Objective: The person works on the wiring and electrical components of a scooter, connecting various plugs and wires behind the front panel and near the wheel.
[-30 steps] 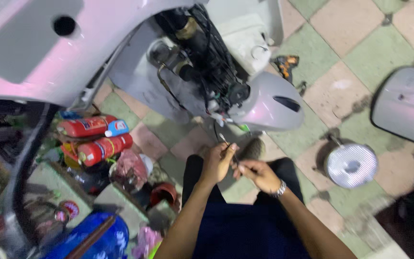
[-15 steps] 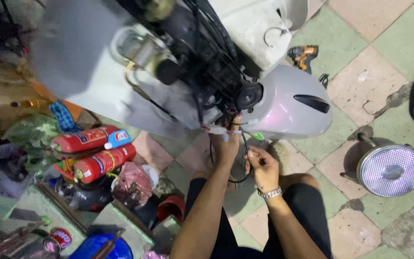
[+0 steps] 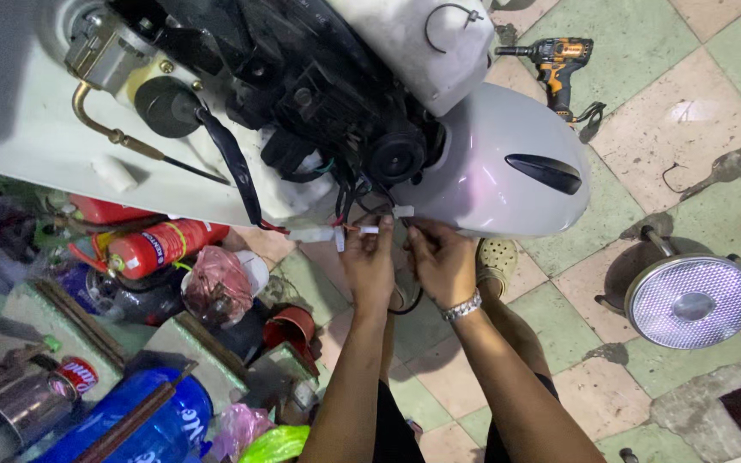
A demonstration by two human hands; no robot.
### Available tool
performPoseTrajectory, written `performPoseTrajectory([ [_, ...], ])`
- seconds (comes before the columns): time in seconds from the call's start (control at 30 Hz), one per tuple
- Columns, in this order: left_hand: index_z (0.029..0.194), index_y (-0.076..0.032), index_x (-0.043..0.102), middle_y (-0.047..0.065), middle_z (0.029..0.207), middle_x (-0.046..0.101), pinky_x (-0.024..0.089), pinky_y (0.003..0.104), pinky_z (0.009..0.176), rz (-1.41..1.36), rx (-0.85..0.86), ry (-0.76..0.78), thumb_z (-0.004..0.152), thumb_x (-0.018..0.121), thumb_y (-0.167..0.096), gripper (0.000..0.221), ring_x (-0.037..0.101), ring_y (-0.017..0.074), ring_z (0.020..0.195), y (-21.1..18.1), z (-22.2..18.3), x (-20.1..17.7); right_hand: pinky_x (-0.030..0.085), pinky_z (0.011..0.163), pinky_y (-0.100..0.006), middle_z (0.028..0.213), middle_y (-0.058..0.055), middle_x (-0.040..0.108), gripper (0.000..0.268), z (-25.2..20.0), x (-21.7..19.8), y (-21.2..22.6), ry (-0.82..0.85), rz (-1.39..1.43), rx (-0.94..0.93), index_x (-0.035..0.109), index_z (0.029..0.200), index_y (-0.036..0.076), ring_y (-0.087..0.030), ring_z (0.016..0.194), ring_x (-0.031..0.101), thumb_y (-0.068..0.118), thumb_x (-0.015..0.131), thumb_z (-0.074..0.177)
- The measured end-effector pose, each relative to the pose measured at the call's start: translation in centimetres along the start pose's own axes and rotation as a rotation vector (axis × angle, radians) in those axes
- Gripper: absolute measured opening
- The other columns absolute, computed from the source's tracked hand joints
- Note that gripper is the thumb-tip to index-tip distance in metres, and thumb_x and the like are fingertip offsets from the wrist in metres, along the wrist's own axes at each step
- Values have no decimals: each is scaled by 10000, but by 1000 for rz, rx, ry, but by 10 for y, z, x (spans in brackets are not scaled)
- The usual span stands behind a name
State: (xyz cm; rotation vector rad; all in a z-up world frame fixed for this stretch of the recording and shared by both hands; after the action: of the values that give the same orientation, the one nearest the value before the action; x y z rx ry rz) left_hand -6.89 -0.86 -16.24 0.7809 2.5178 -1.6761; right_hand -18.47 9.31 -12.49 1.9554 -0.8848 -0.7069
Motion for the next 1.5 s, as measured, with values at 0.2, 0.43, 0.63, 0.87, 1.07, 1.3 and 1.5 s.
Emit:
performPoseTrajectory([
  [0.2,944,56,674,-37,803,609,404,230,659,-144,49,4,983,742,-142,213,514,49,732,13,-15,-6,465,446,-257,704,-41,702,183,-6,-3,-2,71,60,127,737,1082,-29,-79,506,593,83,650,967],
  [0.43,1042,24,757,-35,665,519,335,218,542,32,15,-4,1002,721,-167,198,437,27,595,-9,-23,-20,502,453,-298,672,-92,719,162,30,21,1,144,-17,112,731,936,-65,-119,514,648,48,625,982],
  [0.63,956,-15,716,-71,634,552,283,235,494,-54,-41,13,977,706,-192,179,412,24,541,-12,-20,-30,559,538,-299,790,-94,748,123,54,42,5,94,32,-92,723,961,-30,-138,638,706,76,667,987],
  [0.87,924,7,685,-45,670,564,327,236,544,26,3,85,989,710,-167,187,446,32,603,-23,-20,-47,544,669,-326,820,-103,737,127,60,50,-1,56,-63,-110,706,1022,-33,-162,740,687,72,705,950],
  [1.07,1059,-21,720,-5,813,704,465,224,626,-21,-50,113,942,682,-151,178,618,61,696,-52,-16,-64,552,730,-302,897,-95,737,249,71,62,-23,200,69,-275,682,1049,-55,-145,813,673,-64,672,801],
  [1.3,1076,-61,770,33,885,718,509,256,682,214,17,201,953,698,-192,194,635,105,762,-99,-13,-86,610,690,-310,906,-113,761,281,90,74,-66,221,168,-20,707,1027,-52,-184,783,736,-100,549,800],
  [1.5,1058,-78,766,40,919,710,536,271,678,227,13,248,942,704,-226,198,655,103,781,-120,0,-96,632,710,-343,936,-118,742,226,106,88,-66,135,284,-55,678,1050,-25,-207,818,740,-23,638,827],
])
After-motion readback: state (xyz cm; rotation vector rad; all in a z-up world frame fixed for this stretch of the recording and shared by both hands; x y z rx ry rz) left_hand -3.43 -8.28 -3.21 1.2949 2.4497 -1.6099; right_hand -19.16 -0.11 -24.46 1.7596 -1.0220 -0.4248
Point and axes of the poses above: each hand's wrist, its own z-axis towards the middle knuckle, its own x-axis out of the palm, y = z × x, the point moved 5 cm from there along z, towards the middle knuckle
